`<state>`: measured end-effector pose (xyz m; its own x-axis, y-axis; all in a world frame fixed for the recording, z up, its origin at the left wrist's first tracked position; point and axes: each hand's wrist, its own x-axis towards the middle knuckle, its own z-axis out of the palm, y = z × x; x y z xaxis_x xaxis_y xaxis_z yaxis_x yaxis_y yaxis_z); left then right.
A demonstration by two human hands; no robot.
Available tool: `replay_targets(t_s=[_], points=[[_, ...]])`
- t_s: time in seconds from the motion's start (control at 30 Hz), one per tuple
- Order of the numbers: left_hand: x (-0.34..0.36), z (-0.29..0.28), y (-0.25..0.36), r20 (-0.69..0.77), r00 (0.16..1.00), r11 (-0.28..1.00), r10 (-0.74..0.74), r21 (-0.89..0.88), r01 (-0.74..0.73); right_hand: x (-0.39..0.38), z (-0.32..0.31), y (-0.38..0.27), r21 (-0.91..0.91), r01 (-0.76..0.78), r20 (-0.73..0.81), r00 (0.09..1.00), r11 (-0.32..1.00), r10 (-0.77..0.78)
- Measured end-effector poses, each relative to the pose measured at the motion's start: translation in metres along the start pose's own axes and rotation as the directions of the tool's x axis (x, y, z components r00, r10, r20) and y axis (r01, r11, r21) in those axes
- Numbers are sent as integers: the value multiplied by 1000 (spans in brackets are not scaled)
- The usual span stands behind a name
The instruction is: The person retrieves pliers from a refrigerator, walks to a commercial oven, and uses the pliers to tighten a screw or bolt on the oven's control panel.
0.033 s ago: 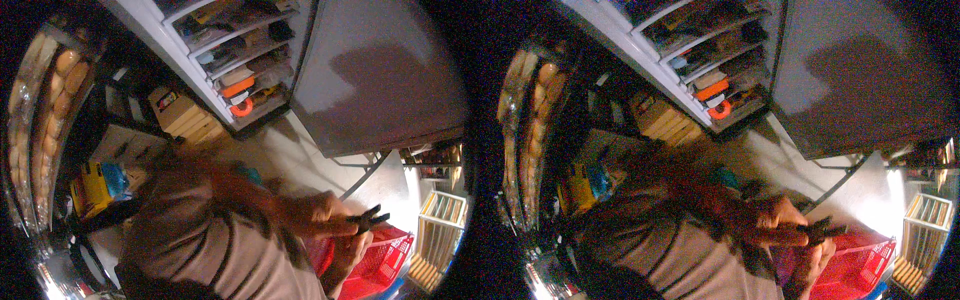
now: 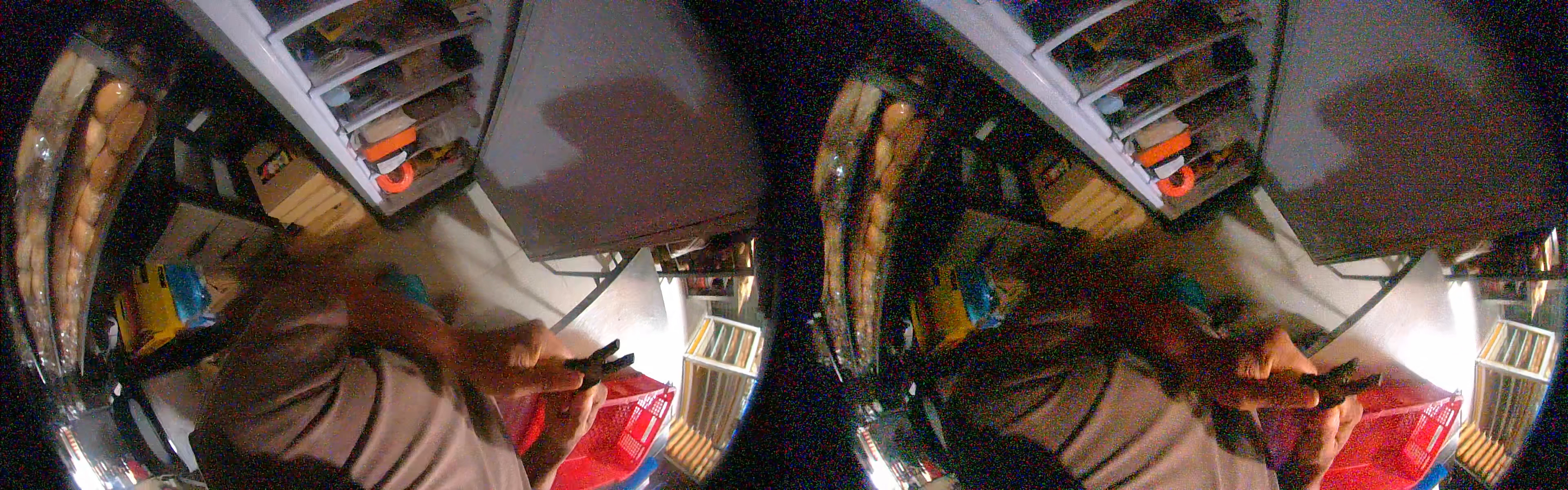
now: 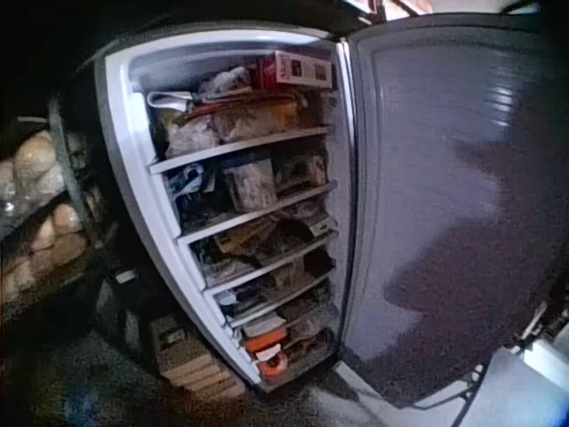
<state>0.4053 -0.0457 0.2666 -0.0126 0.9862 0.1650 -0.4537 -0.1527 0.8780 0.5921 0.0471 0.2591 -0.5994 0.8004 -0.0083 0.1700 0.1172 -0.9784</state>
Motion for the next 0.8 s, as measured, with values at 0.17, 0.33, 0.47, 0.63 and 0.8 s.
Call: replay_targets(t_s=[0.17,0.33,0.47,0.63,0.8], points=[[29,-5,1,34,994,958,-105,272,92,-1,2,6,520,-203,116,979,830,167],[31,8,1,-75,995,945,-73,313,93,18,30,1,760,-46,-393,761,648,515],[44,19,-29,-225,953,911,203,401,-100,28,33,13,794,49,-444,727,606,524],[53,9,-38,-244,946,860,212,506,-62,21,22,13,815,-138,-87,931,563,355],[33,-7,-42,150,937,912,-316,-224,344,-4,7,-15,662,-408,188,903,629,387]])
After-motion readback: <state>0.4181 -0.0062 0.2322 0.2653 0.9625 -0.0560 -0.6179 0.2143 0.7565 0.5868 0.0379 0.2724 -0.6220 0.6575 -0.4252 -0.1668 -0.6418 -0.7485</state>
